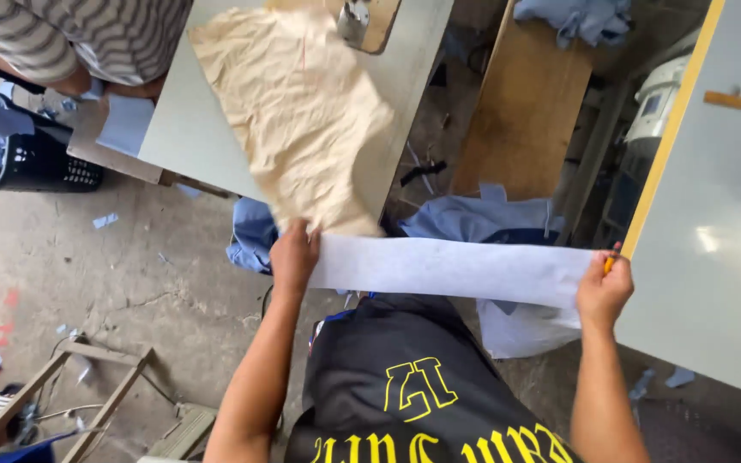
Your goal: A person marks a small paper label with a pencil and then cuts it out using scissors at a sewing workstation.
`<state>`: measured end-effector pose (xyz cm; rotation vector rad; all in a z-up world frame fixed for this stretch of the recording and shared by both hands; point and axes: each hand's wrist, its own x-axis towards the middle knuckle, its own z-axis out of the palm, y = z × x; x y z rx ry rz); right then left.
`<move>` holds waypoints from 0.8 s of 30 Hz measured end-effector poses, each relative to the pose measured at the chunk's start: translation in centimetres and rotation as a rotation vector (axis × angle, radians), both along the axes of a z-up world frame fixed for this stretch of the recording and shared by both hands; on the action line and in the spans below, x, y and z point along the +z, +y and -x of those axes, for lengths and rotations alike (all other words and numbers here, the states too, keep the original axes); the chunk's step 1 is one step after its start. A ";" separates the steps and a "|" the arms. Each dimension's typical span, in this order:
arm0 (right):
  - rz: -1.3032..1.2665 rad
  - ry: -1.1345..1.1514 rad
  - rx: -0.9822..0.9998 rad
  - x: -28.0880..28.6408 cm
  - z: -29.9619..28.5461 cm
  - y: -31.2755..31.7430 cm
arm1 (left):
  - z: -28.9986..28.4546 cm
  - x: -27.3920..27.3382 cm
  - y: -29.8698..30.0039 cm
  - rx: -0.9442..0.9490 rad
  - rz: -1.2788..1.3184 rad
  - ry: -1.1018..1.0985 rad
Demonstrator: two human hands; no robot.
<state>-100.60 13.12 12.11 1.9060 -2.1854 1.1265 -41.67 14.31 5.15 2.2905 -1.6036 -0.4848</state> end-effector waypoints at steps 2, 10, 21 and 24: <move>-0.118 -0.066 0.062 1.7 0.6 -2.8 | 1.4 1.1 -3.4 -0.178 0.169 -0.003; -0.134 -0.044 0.339 4.0 -7.5 -20.4 | 1.3 -1.3 -6.9 0.104 -0.320 0.048; -0.352 0.065 0.773 -9.0 -15.6 -56.2 | 5.9 -6.7 -23.2 0.575 -0.003 -0.285; -0.507 0.214 1.021 -10.2 -17.1 -62.4 | 13.4 -6.5 -26.4 0.584 -0.022 -0.207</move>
